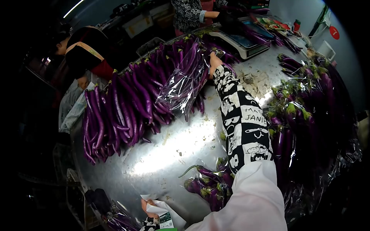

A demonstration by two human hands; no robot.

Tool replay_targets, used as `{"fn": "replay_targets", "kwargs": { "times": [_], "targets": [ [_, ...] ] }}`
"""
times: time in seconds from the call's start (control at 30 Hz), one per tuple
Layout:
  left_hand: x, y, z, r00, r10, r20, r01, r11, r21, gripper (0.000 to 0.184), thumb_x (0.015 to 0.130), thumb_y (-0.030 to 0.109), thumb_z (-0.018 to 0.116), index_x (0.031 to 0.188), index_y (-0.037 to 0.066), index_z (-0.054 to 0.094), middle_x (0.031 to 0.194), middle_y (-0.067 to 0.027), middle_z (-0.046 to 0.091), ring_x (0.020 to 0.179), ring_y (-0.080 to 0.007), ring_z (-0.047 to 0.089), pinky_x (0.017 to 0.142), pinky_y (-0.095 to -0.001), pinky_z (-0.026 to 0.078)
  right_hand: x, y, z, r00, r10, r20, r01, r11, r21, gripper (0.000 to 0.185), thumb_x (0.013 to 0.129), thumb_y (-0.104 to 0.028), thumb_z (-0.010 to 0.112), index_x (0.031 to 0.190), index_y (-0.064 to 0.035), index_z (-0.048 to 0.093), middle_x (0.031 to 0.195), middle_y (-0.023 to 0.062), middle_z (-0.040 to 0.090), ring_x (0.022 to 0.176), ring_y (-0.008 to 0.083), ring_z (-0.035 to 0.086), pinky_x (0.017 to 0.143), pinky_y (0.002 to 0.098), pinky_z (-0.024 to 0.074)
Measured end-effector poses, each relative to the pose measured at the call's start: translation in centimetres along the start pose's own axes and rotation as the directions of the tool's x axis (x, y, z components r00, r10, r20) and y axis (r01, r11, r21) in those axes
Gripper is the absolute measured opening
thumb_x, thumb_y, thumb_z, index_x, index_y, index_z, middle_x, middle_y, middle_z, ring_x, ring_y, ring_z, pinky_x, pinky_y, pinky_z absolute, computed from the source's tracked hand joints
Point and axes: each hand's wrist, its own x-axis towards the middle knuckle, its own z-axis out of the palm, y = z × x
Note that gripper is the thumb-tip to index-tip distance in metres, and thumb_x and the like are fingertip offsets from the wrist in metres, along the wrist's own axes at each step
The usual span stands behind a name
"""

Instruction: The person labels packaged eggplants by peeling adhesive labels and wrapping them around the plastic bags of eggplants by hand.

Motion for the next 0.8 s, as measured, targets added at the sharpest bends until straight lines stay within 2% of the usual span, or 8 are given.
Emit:
{"fn": "replay_targets", "kwargs": {
  "times": [0.13,0.27,0.3,0.33,0.4,0.57,0.63,0.8],
  "targets": [
    [0.0,0.1,-0.6,1.000,-0.012,0.029,0.012,1.000,0.007,0.051,0.093,0.047,0.051,0.096,-0.003,0.052,0.083,-0.0140,0.065,0.072,-0.0207,0.065,0.062,-0.0320,0.052,8.7,-0.4,-0.5,0.936,-0.226,-0.269,0.155,0.953,-0.259,0.047,0.086,-0.033,0.064,0.114,0.0038,0.058,0.107,0.0145,0.066,0.087,0.0278,0.066,0.082,0.0397,0.0523],
    [-0.1,1.4,-0.1,0.998,-0.058,0.020,0.058,0.998,-0.035,0.043,0.094,0.040,0.051,0.095,-0.003,0.051,0.082,-0.0146,0.065,0.071,-0.0210,0.064,0.061,-0.0325,0.052,7.5,0.9,-0.1,0.905,-0.283,-0.317,0.287,0.957,-0.034,0.041,0.077,-0.006,0.071,0.111,0.0113,0.055,0.103,0.0203,0.065,0.082,0.0287,0.067,0.078,0.0394,0.0565],
    [-0.1,2.0,0.1,0.997,-0.075,0.020,0.076,0.995,-0.063,0.042,0.094,0.038,0.051,0.094,-0.003,0.051,0.081,-0.0147,0.065,0.070,-0.0212,0.064,0.061,-0.0327,0.052,2.8,1.2,0.7,0.930,-0.305,-0.206,0.330,0.938,0.101,0.037,0.076,-0.002,0.070,0.107,0.0106,0.055,0.098,0.0203,0.065,0.081,0.0305,0.067,0.077,0.0416,0.0575],
    [-0.1,2.4,0.2,0.996,-0.091,0.022,0.092,0.992,-0.089,0.040,0.094,0.037,0.051,0.094,-0.003,0.051,0.081,-0.0149,0.065,0.070,-0.0215,0.064,0.061,-0.0329,0.051,3.3,1.4,0.2,0.955,-0.273,-0.113,0.290,0.939,0.184,0.032,0.076,-0.002,0.070,0.103,0.0087,0.057,0.095,0.0191,0.066,0.080,0.0303,0.067,0.077,0.0412,0.0570],
    [-0.1,1.7,0.0,0.995,-0.101,0.026,0.103,0.988,-0.112,0.039,0.094,0.035,0.050,0.094,-0.003,0.051,0.081,-0.0151,0.065,0.070,-0.0217,0.064,0.060,-0.0330,0.051,4.0,1.6,-0.4,0.950,-0.279,-0.143,0.297,0.947,0.125,0.031,0.072,-0.002,0.071,0.099,0.0060,0.058,0.092,0.0168,0.067,0.078,0.0295,0.066,0.079,0.0413,0.0550],
    [-0.2,-0.2,-0.8,1.000,0.004,0.019,-0.007,0.982,0.188,0.031,0.092,0.029,0.050,0.091,-0.002,0.051,0.078,-0.0151,0.063,0.066,-0.0247,0.062,0.057,-0.0355,0.049,3.4,1.1,-0.4,0.965,-0.224,-0.137,0.243,0.959,0.145,0.030,0.069,-0.010,0.070,0.095,0.0014,0.060,0.091,0.0128,0.067,0.080,0.0286,0.064,0.082,0.0412,0.0520],
    [-0.3,-0.9,-0.6,1.000,-0.004,0.011,0.003,0.994,0.109,0.029,0.092,0.027,0.051,0.089,-0.001,0.051,0.076,-0.0142,0.062,0.064,-0.0243,0.061,0.056,-0.0359,0.048,3.2,1.2,-0.2,0.954,-0.279,-0.113,0.295,0.941,0.165,0.033,0.072,-0.020,0.070,0.098,-0.0007,0.061,0.093,0.0117,0.068,0.084,0.0278,0.063,0.083,0.0404,0.0511],
    [-0.5,-1.2,-0.5,1.000,-0.018,-0.002,0.018,1.000,0.019,0.026,0.093,0.025,0.051,0.087,-0.001,0.051,0.073,-0.0132,0.061,0.062,-0.0239,0.060,0.054,-0.0364,0.047,6.5,0.3,-0.1,0.962,-0.246,-0.120,0.259,0.960,0.107,0.034,0.075,-0.021,0.069,0.100,-0.0003,0.061,0.095,0.0121,0.068,0.083,0.0277,0.064,0.083,0.0393,0.0511]
  ]
}}
